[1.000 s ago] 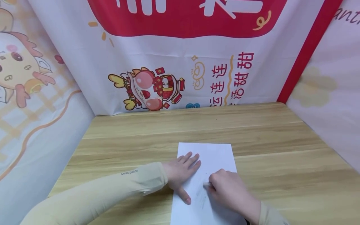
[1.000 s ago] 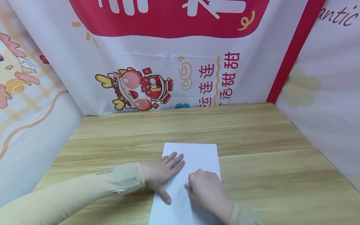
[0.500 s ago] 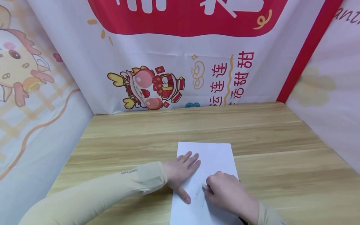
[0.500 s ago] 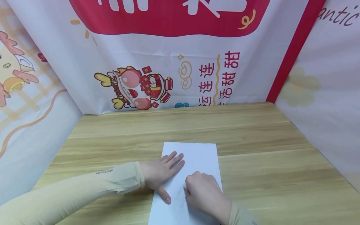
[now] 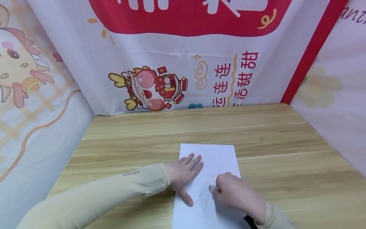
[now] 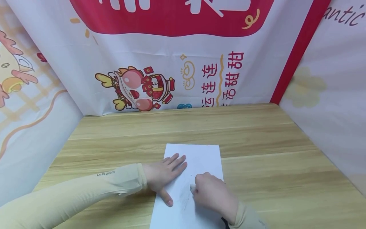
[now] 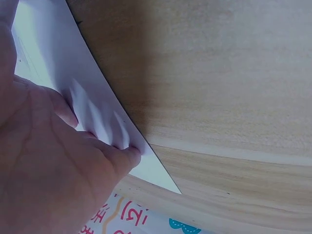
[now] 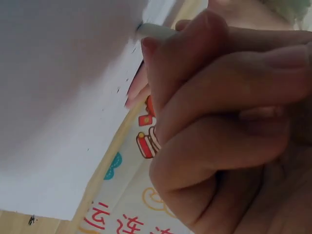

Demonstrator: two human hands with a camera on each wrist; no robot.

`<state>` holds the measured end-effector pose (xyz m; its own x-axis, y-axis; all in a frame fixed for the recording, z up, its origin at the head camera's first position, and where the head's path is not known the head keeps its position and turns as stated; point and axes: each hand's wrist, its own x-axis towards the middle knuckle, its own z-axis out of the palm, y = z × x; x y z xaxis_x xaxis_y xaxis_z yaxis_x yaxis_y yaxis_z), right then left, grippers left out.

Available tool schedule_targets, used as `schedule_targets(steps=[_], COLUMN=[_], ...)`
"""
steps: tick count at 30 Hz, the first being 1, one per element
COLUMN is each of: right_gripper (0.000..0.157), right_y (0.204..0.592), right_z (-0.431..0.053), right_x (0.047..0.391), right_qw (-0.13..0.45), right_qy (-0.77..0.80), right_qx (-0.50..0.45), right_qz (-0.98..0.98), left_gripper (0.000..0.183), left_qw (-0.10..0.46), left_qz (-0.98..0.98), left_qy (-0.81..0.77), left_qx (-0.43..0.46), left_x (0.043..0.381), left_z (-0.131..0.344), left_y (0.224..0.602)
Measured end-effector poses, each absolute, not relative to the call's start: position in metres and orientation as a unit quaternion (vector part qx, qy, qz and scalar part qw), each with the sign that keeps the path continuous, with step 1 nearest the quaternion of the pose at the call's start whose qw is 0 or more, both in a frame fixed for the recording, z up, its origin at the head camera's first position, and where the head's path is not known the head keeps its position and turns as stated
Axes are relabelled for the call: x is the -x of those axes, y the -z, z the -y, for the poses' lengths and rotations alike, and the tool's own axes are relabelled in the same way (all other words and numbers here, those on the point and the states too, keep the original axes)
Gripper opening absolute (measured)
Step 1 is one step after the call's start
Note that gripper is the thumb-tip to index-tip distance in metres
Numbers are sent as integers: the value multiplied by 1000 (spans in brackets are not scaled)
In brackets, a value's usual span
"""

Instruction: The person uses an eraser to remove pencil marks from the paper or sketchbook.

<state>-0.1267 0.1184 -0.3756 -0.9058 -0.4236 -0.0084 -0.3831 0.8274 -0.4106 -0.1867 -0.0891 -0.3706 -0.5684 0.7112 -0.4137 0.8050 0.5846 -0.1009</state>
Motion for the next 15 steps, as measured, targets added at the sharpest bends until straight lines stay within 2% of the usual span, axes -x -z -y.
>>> schedule_targets(steps=[10, 15], right_gripper=[33, 31], right_y=[376, 375], right_z=[-113, -114], right_x=[129, 131], right_qw=[100, 103], right_qy=[220, 208], right_qx=[151, 127], right_qz=[-959, -964], left_gripper=[126, 126], left_qw=[163, 160], left_qz=[-875, -875], left_qy=[145, 149], left_qx=[-433, -432], left_x=[186, 186], left_z=[88, 87], left_y=[371, 371])
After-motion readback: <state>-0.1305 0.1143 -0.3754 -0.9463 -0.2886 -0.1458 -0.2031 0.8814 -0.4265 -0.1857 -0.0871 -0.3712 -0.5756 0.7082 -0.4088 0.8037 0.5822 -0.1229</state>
